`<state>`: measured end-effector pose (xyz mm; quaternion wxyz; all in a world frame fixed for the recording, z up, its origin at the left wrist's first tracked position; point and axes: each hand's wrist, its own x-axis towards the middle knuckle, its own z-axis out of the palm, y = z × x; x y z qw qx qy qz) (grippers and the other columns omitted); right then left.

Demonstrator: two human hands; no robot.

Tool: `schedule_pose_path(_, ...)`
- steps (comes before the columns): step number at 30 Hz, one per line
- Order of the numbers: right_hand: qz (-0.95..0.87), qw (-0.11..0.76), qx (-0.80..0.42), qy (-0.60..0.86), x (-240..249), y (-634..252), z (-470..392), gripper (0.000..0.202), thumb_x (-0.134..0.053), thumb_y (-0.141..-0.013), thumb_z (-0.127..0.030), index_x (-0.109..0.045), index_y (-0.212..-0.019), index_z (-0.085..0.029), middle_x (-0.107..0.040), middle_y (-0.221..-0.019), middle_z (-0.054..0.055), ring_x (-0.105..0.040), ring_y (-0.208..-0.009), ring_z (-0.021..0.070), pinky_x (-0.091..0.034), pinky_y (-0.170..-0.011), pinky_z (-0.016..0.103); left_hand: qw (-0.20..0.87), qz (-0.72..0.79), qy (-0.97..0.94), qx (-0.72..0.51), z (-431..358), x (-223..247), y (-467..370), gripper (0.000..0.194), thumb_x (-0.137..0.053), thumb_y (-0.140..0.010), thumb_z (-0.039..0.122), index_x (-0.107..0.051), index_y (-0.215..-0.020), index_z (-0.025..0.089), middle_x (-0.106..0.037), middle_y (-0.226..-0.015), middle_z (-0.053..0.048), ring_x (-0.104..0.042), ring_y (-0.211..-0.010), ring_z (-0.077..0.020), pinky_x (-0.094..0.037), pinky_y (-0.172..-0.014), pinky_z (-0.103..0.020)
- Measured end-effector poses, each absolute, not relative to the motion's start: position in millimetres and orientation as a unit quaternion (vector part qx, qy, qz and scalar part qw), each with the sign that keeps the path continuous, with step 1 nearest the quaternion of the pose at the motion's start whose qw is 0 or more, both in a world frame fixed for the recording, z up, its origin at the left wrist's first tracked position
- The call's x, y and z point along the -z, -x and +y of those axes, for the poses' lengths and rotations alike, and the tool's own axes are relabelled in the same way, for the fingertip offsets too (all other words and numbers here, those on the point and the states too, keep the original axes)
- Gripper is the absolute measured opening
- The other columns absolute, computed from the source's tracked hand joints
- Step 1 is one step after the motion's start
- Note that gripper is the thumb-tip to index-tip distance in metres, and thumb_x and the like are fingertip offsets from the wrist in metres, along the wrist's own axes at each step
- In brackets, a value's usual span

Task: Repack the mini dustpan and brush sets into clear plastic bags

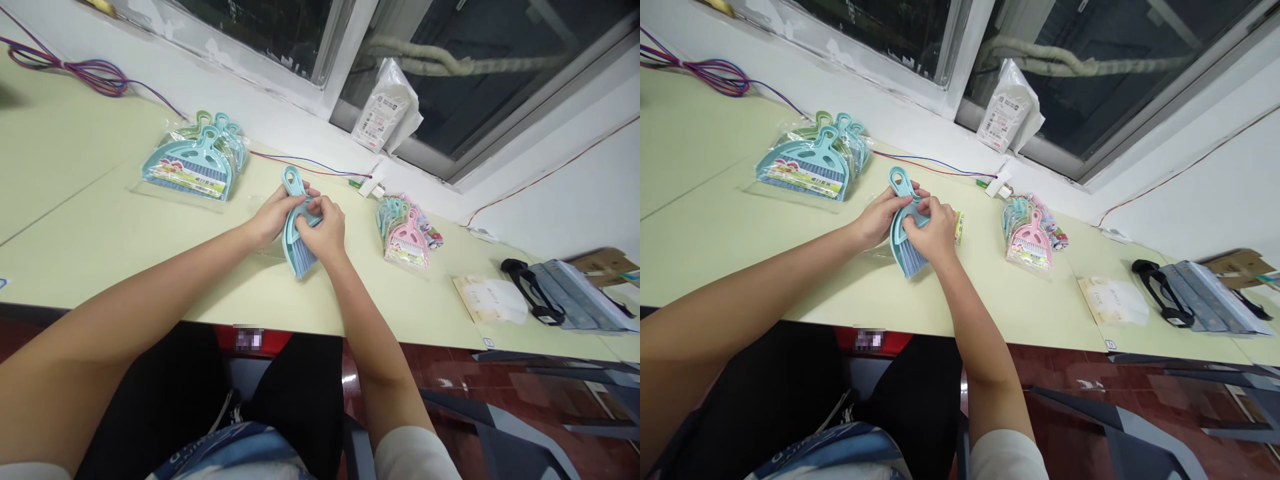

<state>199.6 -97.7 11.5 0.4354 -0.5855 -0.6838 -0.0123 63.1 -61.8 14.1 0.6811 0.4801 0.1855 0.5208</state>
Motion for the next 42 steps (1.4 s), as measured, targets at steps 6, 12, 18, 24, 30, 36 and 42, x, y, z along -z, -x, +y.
schedule_pose_path(6,-0.674,0.449,-0.036,0.585,-20.5,-200.9,-101.7,0.020,-0.066,-0.075,-0.033,-0.047,-0.082,-0.027,-0.060,-0.080,-0.002,-0.057,-0.079,0.0211,-0.047,-0.080,0.036,0.688,0.177,-0.480,-0.514,-56.0,-11.8,-59.7,0.045,-0.078,-0.084,0.035,-0.062,-0.123,0.019,-0.070,-0.111,-0.005,-0.066,-0.110,-0.0230,-0.048,-0.109,-0.041)
schedule_pose_path(12,-0.673,0.447,-0.082,0.584,-23.7,-204.1,-103.6,0.021,-0.066,-0.074,-0.033,-0.046,-0.077,-0.026,-0.054,-0.074,-0.005,-0.051,-0.070,0.0164,-0.043,-0.070,0.030,0.693,0.176,-0.490,-0.499,-55.7,-12.0,-58.9,0.047,-0.080,-0.082,0.038,-0.062,-0.122,0.020,-0.068,-0.108,-0.004,-0.065,-0.106,-0.0234,-0.048,-0.105,-0.041)
schedule_pose_path(18,-0.669,0.441,-0.098,0.591,-29.2,-207.4,-106.2,0.020,-0.065,-0.072,-0.031,-0.046,-0.074,-0.025,-0.052,-0.070,-0.006,-0.048,-0.065,0.0145,-0.040,-0.066,0.029,0.688,0.188,-0.505,-0.486,-52.5,-10.2,-57.1,0.050,-0.080,-0.083,0.039,-0.060,-0.124,0.019,-0.066,-0.107,-0.004,-0.064,-0.104,-0.0223,-0.046,-0.105,-0.040)
schedule_pose_path(24,-0.678,0.437,-0.141,0.574,-36.2,-219.4,-105.6,0.014,-0.064,-0.070,-0.029,-0.051,-0.074,-0.024,-0.054,-0.072,-0.005,-0.049,-0.067,0.0137,-0.041,-0.067,0.029,0.673,0.222,-0.520,-0.477,-49.6,-8.7,-52.7,0.056,-0.079,-0.086,0.049,-0.060,-0.130,0.019,-0.069,-0.108,-0.007,-0.065,-0.105,-0.0234,-0.048,-0.102,-0.039)
schedule_pose_path(30,-0.679,0.440,-0.176,0.561,-34.1,-225.2,-102.6,0.011,-0.063,-0.071,-0.029,-0.054,-0.075,-0.024,-0.055,-0.072,-0.005,-0.049,-0.068,0.0136,-0.044,-0.069,0.028,0.674,0.259,-0.487,-0.491,-50.8,-9.5,-54.3,0.058,-0.075,-0.088,0.059,-0.062,-0.129,0.020,-0.071,-0.108,-0.009,-0.067,-0.107,-0.0255,-0.050,-0.099,-0.039)
schedule_pose_path(36,-0.660,0.483,-0.198,0.541,-34.5,-231.7,-99.7,0.010,-0.061,-0.072,-0.028,-0.054,-0.075,-0.023,-0.051,-0.070,-0.005,-0.045,-0.065,0.0126,-0.040,-0.063,0.027,0.660,0.307,-0.449,-0.519,-43.9,-12.1,-50.6,0.059,-0.066,-0.089,0.071,-0.065,-0.119,0.020,-0.074,-0.103,-0.010,-0.069,-0.108,-0.0270,-0.054,-0.095,-0.038)
schedule_pose_path(42,-0.574,0.574,-0.145,0.566,-34.2,-246.0,-91.3,0.017,-0.059,-0.082,-0.033,-0.047,-0.076,-0.024,-0.045,-0.070,-0.004,-0.042,-0.064,0.0125,-0.037,-0.061,0.027,0.686,0.334,-0.388,-0.517,-22.7,-11.2,-35.6,0.050,-0.064,-0.093,0.064,-0.063,-0.114,0.019,-0.074,-0.104,-0.013,-0.071,-0.105,-0.0283,-0.057,-0.094,-0.042)
